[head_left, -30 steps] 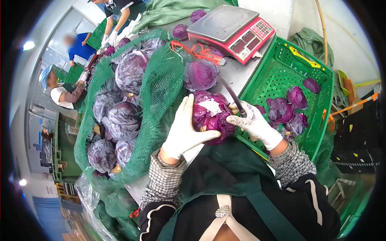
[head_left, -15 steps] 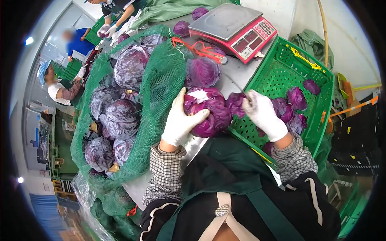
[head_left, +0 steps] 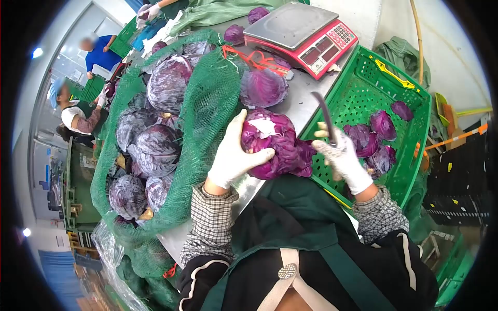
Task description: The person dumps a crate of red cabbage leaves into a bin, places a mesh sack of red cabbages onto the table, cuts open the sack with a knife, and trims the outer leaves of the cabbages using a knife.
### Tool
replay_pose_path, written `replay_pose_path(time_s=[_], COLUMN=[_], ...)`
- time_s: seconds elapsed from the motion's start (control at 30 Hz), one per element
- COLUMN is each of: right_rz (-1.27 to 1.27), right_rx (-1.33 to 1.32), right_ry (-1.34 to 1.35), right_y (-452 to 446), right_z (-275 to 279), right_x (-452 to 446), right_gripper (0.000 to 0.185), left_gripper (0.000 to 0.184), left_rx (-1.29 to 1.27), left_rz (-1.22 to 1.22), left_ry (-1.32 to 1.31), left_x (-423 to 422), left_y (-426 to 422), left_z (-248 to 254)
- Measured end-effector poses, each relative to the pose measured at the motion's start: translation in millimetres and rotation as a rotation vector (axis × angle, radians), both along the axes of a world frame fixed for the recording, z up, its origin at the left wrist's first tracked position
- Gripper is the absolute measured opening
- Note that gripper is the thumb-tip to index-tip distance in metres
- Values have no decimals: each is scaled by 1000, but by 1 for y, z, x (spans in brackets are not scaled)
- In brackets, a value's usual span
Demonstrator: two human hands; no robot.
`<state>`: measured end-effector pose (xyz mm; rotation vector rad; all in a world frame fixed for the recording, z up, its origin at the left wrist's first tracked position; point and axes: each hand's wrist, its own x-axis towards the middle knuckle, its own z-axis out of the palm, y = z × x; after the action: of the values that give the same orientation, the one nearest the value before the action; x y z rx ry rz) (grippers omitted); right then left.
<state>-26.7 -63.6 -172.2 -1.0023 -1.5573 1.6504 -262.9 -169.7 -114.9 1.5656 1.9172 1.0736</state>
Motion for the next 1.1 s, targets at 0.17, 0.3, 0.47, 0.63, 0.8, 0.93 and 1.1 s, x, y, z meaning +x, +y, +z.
replay_pose_path(time_s=[0.17,0.3,0.47,0.63,0.8,0.93,1.1], right_rz=[38,54,85,36,13,33,-132], right_rx=[-230,-298,-133,-175,-66,120,278], right_ry=[9,126,166,131,105,138,27], right_y=[-27,-26,-32,-28,-29,-26,-4], right_z=[-27,-37,-12,-18,-40,-45,-31], right_x=[-17,-8,-17,-15,-10,-10,6], right_gripper=[46,29,28,26,26,27,30], left_gripper=[94,69,94,107,108,106,119], left_rx=[45,231,128,130,280,373,201], left_rz=[80,370,400,369,61,-52,-19], left_ry=[-247,-259,251,334,287,-5,-712], left_x=[-8,-8,32,23,8,1,20], left_y=[-10,-23,-18,-14,-66,-111,-132], left_z=[-6,-17,0,-9,-27,-54,-27])
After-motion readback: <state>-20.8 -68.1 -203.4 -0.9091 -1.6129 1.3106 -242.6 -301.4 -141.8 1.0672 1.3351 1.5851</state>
